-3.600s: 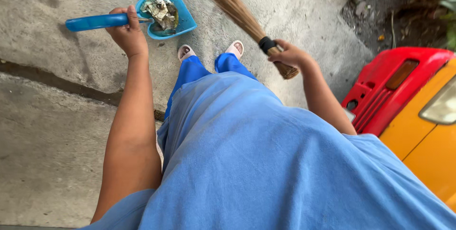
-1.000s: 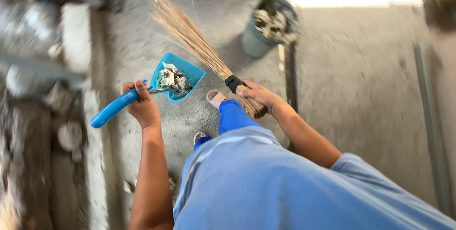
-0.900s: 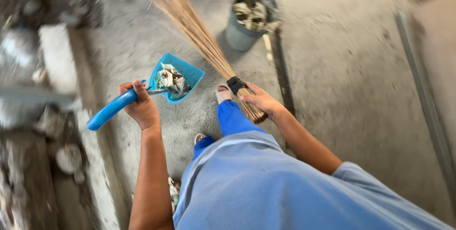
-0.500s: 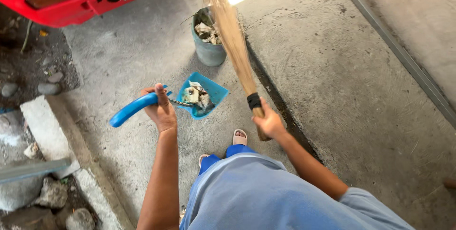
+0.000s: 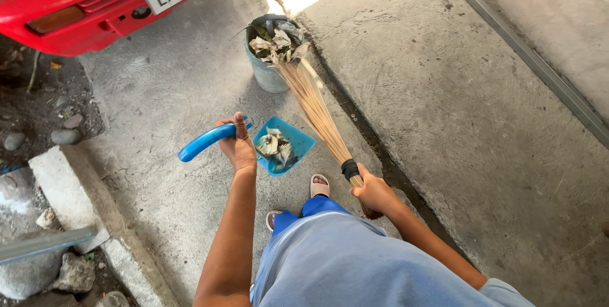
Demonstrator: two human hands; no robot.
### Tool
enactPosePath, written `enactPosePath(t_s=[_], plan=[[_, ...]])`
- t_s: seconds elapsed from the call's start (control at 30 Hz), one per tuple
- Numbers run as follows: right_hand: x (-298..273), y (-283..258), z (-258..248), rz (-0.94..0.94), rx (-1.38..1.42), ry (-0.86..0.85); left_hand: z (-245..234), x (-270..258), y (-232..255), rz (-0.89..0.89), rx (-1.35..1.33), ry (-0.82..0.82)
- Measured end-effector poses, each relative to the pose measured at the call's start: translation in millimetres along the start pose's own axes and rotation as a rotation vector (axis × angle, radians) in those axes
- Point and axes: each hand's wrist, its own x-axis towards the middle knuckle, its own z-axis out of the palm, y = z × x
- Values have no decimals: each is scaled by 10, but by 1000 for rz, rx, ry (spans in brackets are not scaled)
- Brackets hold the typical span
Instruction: The person sweeps trash from a concrete floor into a blue dustpan using a small broom and then transfers the collected trash into a bucket.
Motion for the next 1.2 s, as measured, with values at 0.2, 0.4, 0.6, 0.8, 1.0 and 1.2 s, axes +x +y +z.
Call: enactPosePath(t_s=[0.2,0.4,0.6,0.8,1.0,1.2], plan=[[-228,80,-108,-50,189,-27,60,-117,28,-78,27,-16],[104,127,-102,-160,286,138,158,-19,-110,128,-194,-115],[930,174,163,-137,76,86,252,8,91,139,27,-84],[533,90,-13,-160,121,147,342,102,176,151,94,-25],[479,-111,-239,-153,159,120,513,223,200,199,-7,-53],[760,94,-156,-221,172,68,735,690,664,286,-84,-86]])
